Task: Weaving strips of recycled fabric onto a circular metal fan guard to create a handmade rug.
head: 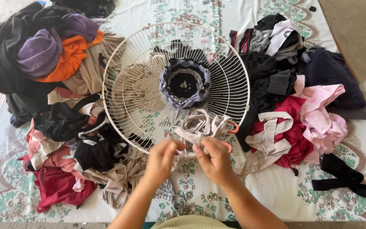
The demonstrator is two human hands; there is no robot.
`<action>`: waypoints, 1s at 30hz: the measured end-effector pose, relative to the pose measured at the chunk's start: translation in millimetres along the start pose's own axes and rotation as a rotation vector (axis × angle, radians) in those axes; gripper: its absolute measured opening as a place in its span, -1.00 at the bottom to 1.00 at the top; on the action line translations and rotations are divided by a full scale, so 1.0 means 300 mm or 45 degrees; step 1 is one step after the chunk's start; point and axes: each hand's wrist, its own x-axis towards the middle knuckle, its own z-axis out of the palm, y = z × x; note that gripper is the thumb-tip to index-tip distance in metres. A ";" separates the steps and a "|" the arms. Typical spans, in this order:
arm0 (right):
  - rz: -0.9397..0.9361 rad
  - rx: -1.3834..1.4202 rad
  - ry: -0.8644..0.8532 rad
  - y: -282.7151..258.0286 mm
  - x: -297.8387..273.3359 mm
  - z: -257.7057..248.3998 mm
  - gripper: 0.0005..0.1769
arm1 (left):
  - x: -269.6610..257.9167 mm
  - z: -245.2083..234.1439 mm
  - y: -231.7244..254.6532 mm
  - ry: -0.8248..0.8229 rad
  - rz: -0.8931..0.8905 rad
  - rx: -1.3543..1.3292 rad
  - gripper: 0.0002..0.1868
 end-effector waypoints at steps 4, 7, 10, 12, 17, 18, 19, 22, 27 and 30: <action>-0.094 0.018 -0.085 -0.172 0.034 -0.001 -0.80 | -0.007 0.070 0.109 -0.087 -0.137 -0.354 -0.68; -0.135 -0.017 -0.121 -0.200 0.031 -0.008 -0.80 | 0.023 0.077 0.105 0.080 -0.261 -1.135 -0.65; 0.067 -0.061 -0.262 -0.219 0.003 -0.039 -0.87 | 0.037 0.043 0.136 0.019 -0.530 -1.629 -0.74; 0.190 -0.081 -0.386 -0.210 -0.030 -0.051 -0.88 | 0.040 0.021 0.088 0.102 -0.619 -1.630 -0.68; 0.231 -0.046 -0.497 -0.157 -0.120 -0.038 -0.80 | 0.065 -0.051 0.091 0.222 -0.524 -1.551 -0.57; 0.197 -0.031 -0.476 -0.158 -0.134 -0.033 -0.65 | 0.068 -0.059 0.095 0.269 -0.549 -1.480 -0.49; 0.203 -0.032 -0.475 -0.138 -0.153 -0.018 -0.65 | 0.079 -0.081 0.104 0.268 -0.555 -1.481 -0.49; -0.197 -0.118 -0.343 -0.131 -0.154 -0.002 -0.48 | 0.135 -0.155 0.100 0.530 -0.583 -1.402 -0.38; -0.393 -0.225 -0.617 -0.176 -0.132 -0.030 -0.57 | 0.131 -0.173 0.032 0.550 -0.575 -1.401 -0.44; -0.210 -0.246 -0.805 -0.062 -0.028 -0.044 -0.31 | 0.101 -0.161 0.017 0.389 -0.576 -1.348 -0.46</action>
